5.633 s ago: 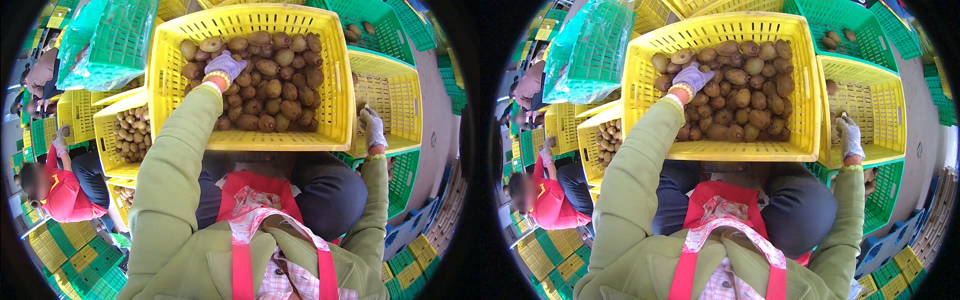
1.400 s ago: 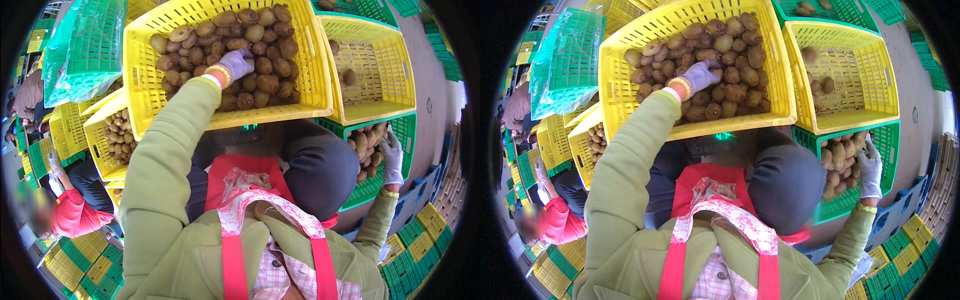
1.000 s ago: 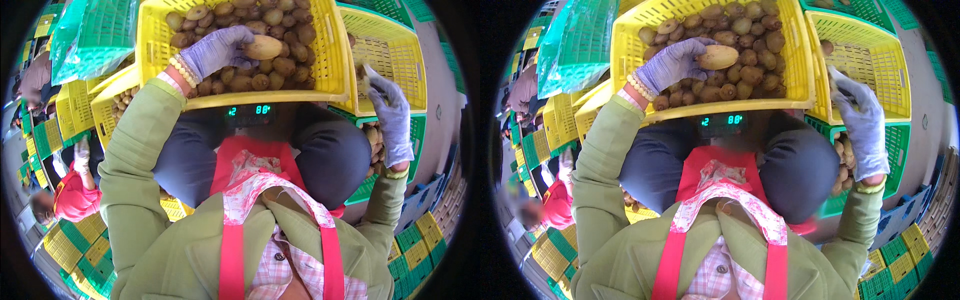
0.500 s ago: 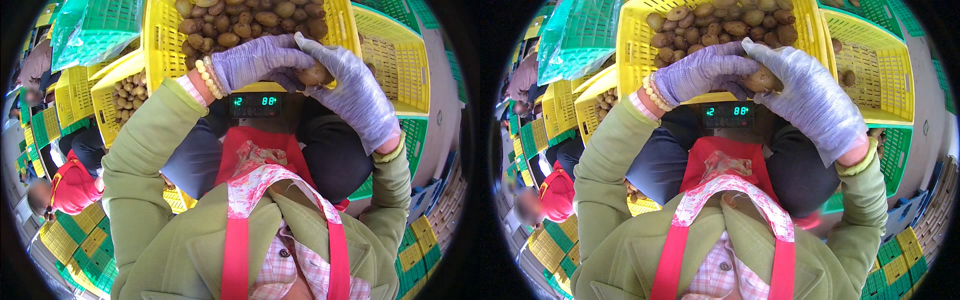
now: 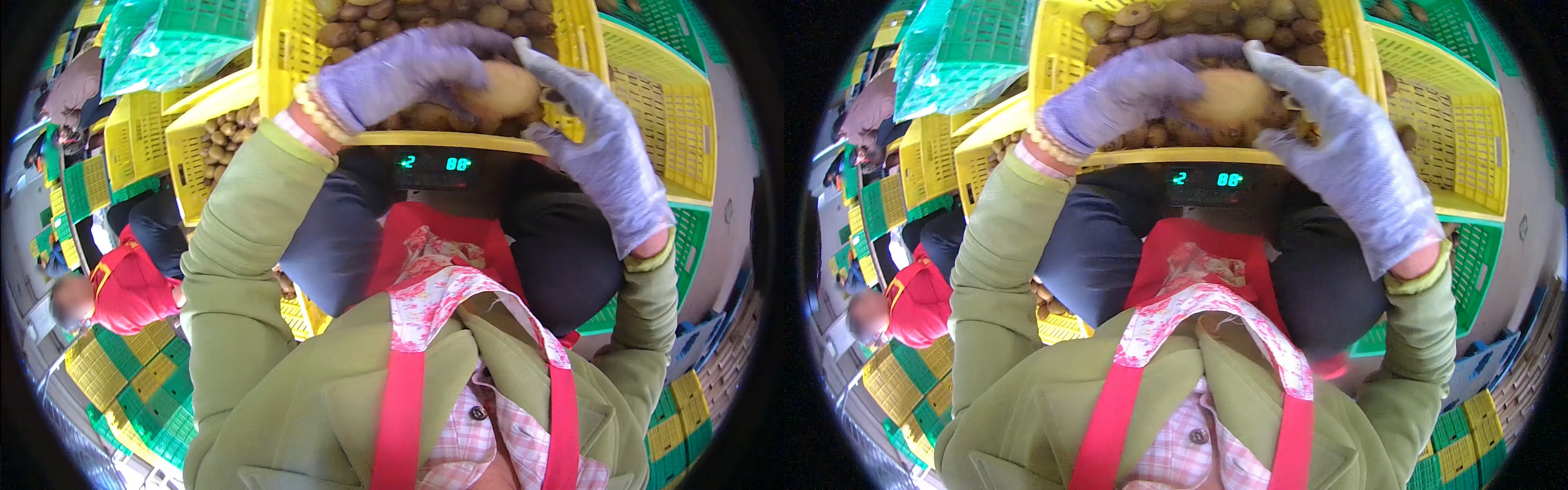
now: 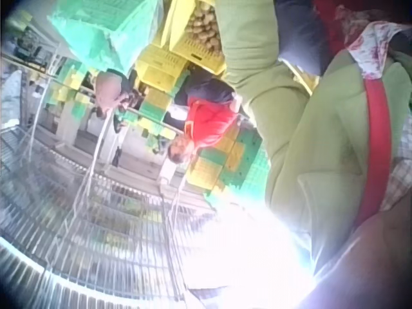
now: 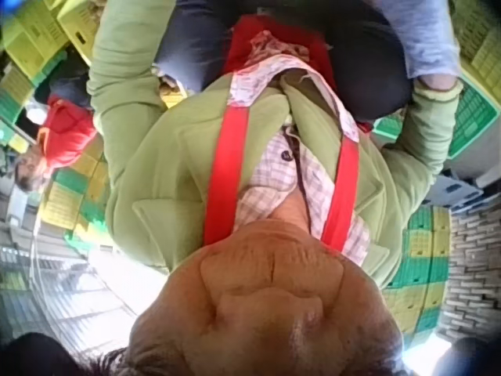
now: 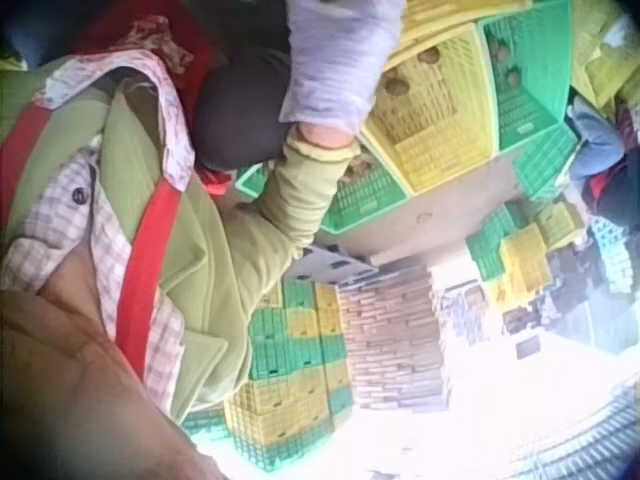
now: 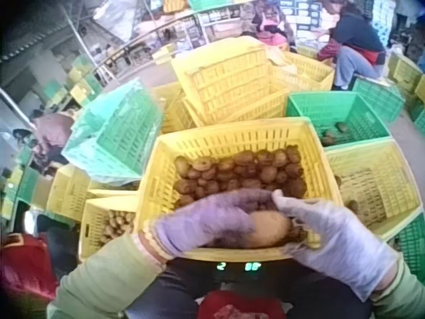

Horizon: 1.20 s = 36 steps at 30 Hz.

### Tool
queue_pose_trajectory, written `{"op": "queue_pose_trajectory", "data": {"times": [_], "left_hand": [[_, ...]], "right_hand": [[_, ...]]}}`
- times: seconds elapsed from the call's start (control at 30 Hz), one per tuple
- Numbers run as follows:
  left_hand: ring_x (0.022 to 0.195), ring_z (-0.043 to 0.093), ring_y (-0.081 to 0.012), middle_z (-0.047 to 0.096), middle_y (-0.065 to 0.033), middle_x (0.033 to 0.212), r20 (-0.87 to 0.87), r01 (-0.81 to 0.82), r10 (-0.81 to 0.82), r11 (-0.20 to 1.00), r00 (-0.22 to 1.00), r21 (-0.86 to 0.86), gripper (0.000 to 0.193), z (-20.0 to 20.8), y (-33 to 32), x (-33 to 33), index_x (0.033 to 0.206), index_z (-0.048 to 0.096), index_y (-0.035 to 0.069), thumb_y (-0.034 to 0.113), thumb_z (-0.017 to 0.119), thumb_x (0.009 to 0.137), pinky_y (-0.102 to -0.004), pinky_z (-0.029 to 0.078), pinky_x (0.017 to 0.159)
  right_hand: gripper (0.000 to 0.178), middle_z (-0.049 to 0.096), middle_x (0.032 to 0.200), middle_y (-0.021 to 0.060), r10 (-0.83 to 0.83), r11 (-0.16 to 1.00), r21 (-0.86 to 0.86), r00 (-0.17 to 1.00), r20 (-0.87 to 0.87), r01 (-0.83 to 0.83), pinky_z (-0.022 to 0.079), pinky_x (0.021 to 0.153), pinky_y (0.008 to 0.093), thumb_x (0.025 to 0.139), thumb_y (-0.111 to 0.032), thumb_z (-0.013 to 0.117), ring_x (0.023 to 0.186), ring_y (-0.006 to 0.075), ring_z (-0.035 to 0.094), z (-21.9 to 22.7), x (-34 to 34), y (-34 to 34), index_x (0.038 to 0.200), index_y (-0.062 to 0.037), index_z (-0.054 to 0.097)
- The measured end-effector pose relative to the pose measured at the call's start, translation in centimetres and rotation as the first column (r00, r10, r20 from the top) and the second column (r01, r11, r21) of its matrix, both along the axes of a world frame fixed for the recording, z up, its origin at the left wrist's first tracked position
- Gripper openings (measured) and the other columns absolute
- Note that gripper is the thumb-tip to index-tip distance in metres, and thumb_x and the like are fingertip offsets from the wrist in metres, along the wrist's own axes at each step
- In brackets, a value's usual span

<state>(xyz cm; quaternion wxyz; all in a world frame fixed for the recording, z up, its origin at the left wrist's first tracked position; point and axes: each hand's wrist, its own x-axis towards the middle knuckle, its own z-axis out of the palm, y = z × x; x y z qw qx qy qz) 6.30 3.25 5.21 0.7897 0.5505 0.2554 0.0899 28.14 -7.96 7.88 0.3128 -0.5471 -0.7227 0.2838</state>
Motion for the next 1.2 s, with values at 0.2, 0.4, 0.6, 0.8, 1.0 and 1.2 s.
{"op": "queue_pose_trajectory", "data": {"times": [0.2,0.4,0.6,0.8,1.0,1.2], "left_hand": [[0.114,0.057,-0.0375,0.053,-0.0227,0.126,0.083,-0.45,0.463,0.882,0.882,-0.14,0.077,2.6,0.5,-13.2,0.145,0.03,-0.004,0.016,0.061,0.077,-0.0473,0.042,0.106],[0.11,0.059,-0.0318,0.059,-0.0159,0.118,-0.106,-0.714,0.708,0.677,0.698,-0.179,0.058,1.6,-4.0,-27.5,0.133,0.046,0.002,0.023,0.071,0.084,-0.0454,0.046,0.1],[0.093,0.063,-0.0283,0.062,-0.0122,0.102,-0.443,-0.86,0.756,0.505,0.482,-0.074,0.043,-3.3,-12.9,-38.1,0.118,0.055,0.002,0.025,0.069,0.084,-0.0415,0.054,0.085],[0.074,0.059,-0.0227,0.062,-0.0087,0.084,-0.761,-0.917,0.574,0.392,0.302,-0.068,0.03,-6.3,-20.3,-43.0,0.102,0.06,0.004,0.031,0.061,0.087,-0.0322,0.05,0.069],[0.069,0.059,-0.0219,0.067,-0.0072,0.085,-0.863,-0.848,0.423,0.53,0.278,-0.013,0.034,-8.5,-22.4,-43.4,0.109,0.061,0.011,0.037,0.055,0.088,-0.0307,0.046,0.059],[0.081,0.063,-0.0128,0.067,-0.0036,0.093,-0.968,-0.505,0.069,0.861,0.241,-0.064,0.029,-10.0,-20.6,-44.7,0.109,0.063,0.007,0.027,0.066,0.088,-0.0273,0.053,0.065]], "right_hand": [[0.053,0.065,0.112,0.0102,-0.087,0.993,-0.079,0.995,0.041,0.09,0.051,0.087,0.03,0.079,-0.001,0.073,0.094,0.0196,0.063,-1.6,0.9,-0.5,0.13,-0.0101,0.059],[0.048,0.064,0.119,0.0074,-0.065,0.993,-0.093,0.996,0.06,0.07,0.051,0.089,0.0286,0.081,0.002,0.071,0.096,0.0174,0.063,-2.4,1.1,-0.6,0.127,-0.0072,0.061],[0.046,0.064,0.12,0.0055,-0.065,0.984,-0.162,0.997,0.036,0.07,0.05,0.09,0.0273,0.085,0.001,0.068,0.097,0.014,0.06,-3.3,1.3,-0.7,0.129,-0.0068,0.059],[0.046,0.063,0.12,0.0045,-0.065,0.981,-0.177,0.996,0.069,0.077,0.05,0.089,0.0262,0.085,0.002,0.068,0.095,0.0127,0.06,-3.3,1.5,-1.1,0.129,-0.0061,0.059],[0.046,0.065,0.117,0.0052,-0.065,0.981,-0.177,0.996,0.061,0.074,0.05,0.088,0.0268,0.083,0.003,0.068,0.094,0.0132,0.06,-3.0,1.3,-1.3,0.127,-0.0052,0.06],[0.047,0.066,0.115,0.0088,-0.06,0.982,-0.176,0.998,0.036,0.066,0.05,0.086,0.028,0.082,0.0,0.07,0.092,0.0153,0.061,-1.0,0.0,-1.2,0.128,-0.0065,0.061]]}}
